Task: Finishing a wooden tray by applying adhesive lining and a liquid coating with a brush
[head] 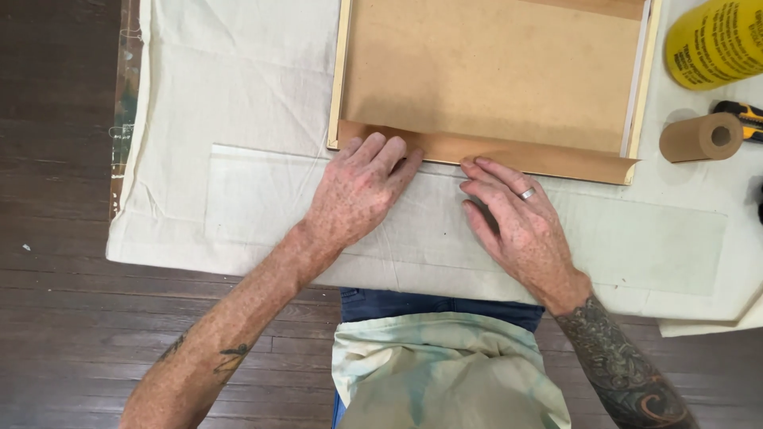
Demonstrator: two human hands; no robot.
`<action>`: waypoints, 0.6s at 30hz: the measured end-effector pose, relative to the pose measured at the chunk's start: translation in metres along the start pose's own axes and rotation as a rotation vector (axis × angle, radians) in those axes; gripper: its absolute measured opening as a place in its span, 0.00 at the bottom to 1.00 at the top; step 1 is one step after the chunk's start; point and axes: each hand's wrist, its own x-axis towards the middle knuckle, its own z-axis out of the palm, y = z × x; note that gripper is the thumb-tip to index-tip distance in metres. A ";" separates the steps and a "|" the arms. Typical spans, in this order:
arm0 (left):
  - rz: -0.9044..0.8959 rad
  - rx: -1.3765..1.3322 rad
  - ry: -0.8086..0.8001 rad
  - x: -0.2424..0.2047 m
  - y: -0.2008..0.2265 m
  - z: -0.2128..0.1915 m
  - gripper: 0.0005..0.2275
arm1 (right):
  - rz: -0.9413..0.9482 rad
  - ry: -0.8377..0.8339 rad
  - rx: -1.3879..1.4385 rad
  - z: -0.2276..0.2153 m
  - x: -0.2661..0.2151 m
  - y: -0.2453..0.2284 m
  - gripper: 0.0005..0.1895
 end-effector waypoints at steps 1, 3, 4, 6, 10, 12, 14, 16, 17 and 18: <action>0.029 0.000 0.042 0.001 0.000 0.000 0.04 | -0.004 -0.002 -0.005 0.000 0.000 0.001 0.10; 0.055 0.002 0.083 0.000 0.000 0.001 0.04 | -0.009 -0.005 -0.008 0.000 0.000 0.003 0.09; 0.065 0.001 0.089 0.000 -0.001 0.002 0.05 | -0.016 -0.003 -0.019 0.001 0.000 0.004 0.09; 0.074 0.000 0.093 0.000 -0.001 0.003 0.05 | -0.022 -0.001 -0.029 0.001 0.001 0.006 0.09; 0.121 -0.013 0.128 0.000 -0.002 0.005 0.07 | -0.022 0.008 -0.041 0.002 0.003 0.008 0.09; 0.130 -0.012 0.137 0.001 -0.003 0.004 0.08 | -0.019 0.013 -0.049 0.005 0.008 0.007 0.09; 0.135 -0.024 0.147 0.003 -0.004 0.002 0.08 | -0.046 0.039 0.019 0.009 0.016 0.003 0.08; 0.135 -0.022 0.151 0.003 -0.004 0.002 0.09 | -0.062 0.044 0.006 0.016 0.023 -0.003 0.08; 0.134 -0.019 0.155 0.003 -0.004 0.001 0.09 | -0.079 0.049 -0.006 0.019 0.026 -0.007 0.07; 0.131 -0.017 0.154 0.003 -0.004 0.002 0.09 | -0.081 0.047 -0.004 0.018 0.026 -0.006 0.07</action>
